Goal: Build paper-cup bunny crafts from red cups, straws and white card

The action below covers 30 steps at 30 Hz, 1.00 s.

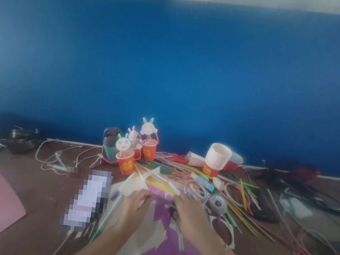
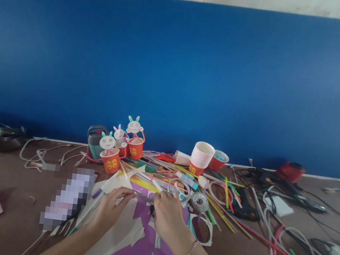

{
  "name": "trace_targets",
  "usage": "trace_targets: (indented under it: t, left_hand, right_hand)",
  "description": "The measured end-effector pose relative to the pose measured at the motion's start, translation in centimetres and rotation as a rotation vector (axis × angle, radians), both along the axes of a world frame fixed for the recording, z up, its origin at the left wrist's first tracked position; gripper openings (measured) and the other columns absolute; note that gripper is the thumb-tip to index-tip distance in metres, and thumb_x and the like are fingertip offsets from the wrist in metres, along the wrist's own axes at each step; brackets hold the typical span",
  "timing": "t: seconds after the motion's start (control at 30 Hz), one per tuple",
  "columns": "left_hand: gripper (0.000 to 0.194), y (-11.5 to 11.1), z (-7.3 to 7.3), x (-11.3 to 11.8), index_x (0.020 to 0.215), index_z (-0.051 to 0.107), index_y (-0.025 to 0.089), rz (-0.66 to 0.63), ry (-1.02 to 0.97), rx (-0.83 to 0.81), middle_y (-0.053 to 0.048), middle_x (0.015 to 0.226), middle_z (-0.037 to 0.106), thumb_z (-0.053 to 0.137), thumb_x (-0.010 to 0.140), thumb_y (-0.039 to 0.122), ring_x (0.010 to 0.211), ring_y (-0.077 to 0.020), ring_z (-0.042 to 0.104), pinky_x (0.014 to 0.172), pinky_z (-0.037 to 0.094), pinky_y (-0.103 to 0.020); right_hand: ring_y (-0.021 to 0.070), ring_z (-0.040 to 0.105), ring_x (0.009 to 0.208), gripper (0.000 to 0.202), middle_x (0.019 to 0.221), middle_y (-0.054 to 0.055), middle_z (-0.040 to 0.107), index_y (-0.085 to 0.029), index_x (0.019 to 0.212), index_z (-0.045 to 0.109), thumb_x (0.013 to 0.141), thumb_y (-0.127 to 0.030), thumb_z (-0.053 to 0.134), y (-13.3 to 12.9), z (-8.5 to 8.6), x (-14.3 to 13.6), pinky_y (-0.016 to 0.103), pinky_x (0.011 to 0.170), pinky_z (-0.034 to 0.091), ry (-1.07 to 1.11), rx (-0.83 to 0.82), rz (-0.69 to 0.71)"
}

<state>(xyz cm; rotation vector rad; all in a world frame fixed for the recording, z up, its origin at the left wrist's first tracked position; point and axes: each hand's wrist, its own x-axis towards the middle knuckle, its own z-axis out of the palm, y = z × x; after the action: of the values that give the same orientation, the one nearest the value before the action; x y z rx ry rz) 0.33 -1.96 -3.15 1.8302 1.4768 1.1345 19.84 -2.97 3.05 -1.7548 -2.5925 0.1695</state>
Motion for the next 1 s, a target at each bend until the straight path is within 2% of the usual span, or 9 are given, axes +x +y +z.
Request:
trace_targets:
  t: [0.13, 0.27, 0.37, 0.47, 0.6, 0.73, 0.87, 0.93, 1.0]
  left_hand:
    - [0.019, -0.3, 0.6, 0.0, 0.08, 0.07, 0.023, -0.036, 0.02, -0.036, 0.0, 0.076, 0.073, 0.054, 0.087, 0.031, 0.076, -0.0184, 0.065, 0.07, 0.046, -0.026]
    - [0.025, -0.7, 1.3, 0.2, 0.071, 0.067, 0.021, -0.058, 0.145, 0.004, 0.0, 0.065, 0.068, 0.053, 0.089, 0.032, 0.066, -0.017, 0.061, 0.065, 0.042, -0.026]
    - [0.022, -0.7, 1.2, 0.4, 0.072, 0.066, 0.02, -0.08, 0.169, 0.106, -0.001, 0.071, 0.07, 0.053, 0.089, 0.028, 0.07, -0.0178, 0.062, 0.07, 0.043, -0.029]
    - [0.016, -0.3, 0.5, 0.3, 0.08, 0.066, 0.02, -0.097, 0.173, 0.205, -0.002, 0.08, 0.073, 0.054, 0.089, 0.024, 0.076, -0.0194, 0.064, 0.076, 0.044, -0.032]
    - [0.02, 0.3, -0.4, -0.2, 0.092, 0.069, 0.022, -0.128, 0.167, 0.303, -0.003, 0.09, 0.074, 0.051, 0.089, 0.015, 0.084, -0.0198, 0.066, 0.08, 0.045, -0.033]
    - [0.023, 0.6, -0.3, -0.4, 0.097, 0.07, 0.023, -0.152, 0.163, 0.35, -0.004, 0.093, 0.074, 0.05, 0.089, 0.013, 0.087, -0.0196, 0.066, 0.079, 0.047, -0.032]
    - [0.02, 0.4, 0.0, -0.4, 0.101, 0.069, 0.021, -0.154, 0.176, 0.344, -0.004, 0.087, 0.075, 0.052, 0.09, 0.018, 0.079, -0.0192, 0.066, 0.074, 0.047, -0.032]
    - [0.021, 0.3, 0.1, -0.3, 0.102, 0.068, 0.021, -0.156, 0.19, 0.331, -0.004, 0.087, 0.075, 0.051, 0.091, 0.019, 0.076, -0.0187, 0.066, 0.073, 0.047, -0.032]
    - [0.02, 0.3, 0.1, -0.3, 0.101, 0.069, 0.021, -0.155, 0.203, 0.316, -0.004, 0.086, 0.075, 0.051, 0.091, 0.019, 0.074, -0.0187, 0.066, 0.072, 0.047, -0.032]
  right_hand:
    - [0.0217, 0.063, 0.092, 0.021, 0.093, 0.005, 0.071, -0.02, 0.091, 0.067, 0.083, -0.011, 0.049, 1.2, 1.6, -0.1, 0.03, 0.079, 0.036, 0.111, -0.064, 0.064]
    - [0.028, 0.059, 0.1, 0.022, 0.104, 0.014, 0.067, -0.015, 0.099, 0.068, 0.086, -0.017, 0.051, 3.2, 0.7, 0.5, 0.036, 0.084, 0.035, 0.017, 0.096, -0.111]
    - [0.0317, 0.055, 0.104, 0.022, 0.111, 0.017, 0.062, -0.014, 0.102, 0.068, 0.084, -0.022, 0.057, 4.0, -0.9, 1.0, 0.039, 0.083, 0.036, -0.036, 0.184, -0.185]
    - [0.0302, 0.053, 0.107, 0.017, 0.112, 0.015, 0.061, -0.017, 0.097, 0.068, 0.083, -0.021, 0.06, 4.3, -1.9, 1.4, 0.038, 0.082, 0.035, -0.013, 0.243, -0.187]
    - [0.0268, 0.054, 0.102, 0.011, 0.102, 0.011, 0.064, -0.017, 0.086, 0.069, 0.079, -0.02, 0.061, 4.8, -2.2, 1.7, 0.036, 0.08, 0.034, 0.069, 0.268, -0.228]
    - [0.0248, 0.056, 0.1, 0.012, 0.098, 0.008, 0.066, -0.019, 0.081, 0.069, 0.082, -0.022, 0.058, 5.2, -2.2, 2.0, 0.035, 0.08, 0.035, 0.224, 0.302, -0.267]
    - [0.0229, 0.058, 0.099, 0.02, 0.101, 0.006, 0.068, -0.021, 0.088, 0.071, 0.089, -0.026, 0.052, 5.3, -0.6, 3.4, 0.035, 0.084, 0.038, 0.328, 0.388, -0.169]
    - [0.0264, 0.055, 0.106, 0.025, 0.112, 0.01, 0.065, -0.019, 0.105, 0.068, 0.09, -0.029, 0.05, 5.6, 1.2, 5.0, 0.037, 0.085, 0.039, 0.325, 0.62, -0.296]
    - [0.0309, 0.051, 0.111, 0.03, 0.12, 0.013, 0.061, -0.017, 0.111, 0.066, 0.09, -0.028, 0.047, 6.0, 3.1, 6.9, 0.04, 0.083, 0.039, 0.247, 0.798, -0.476]
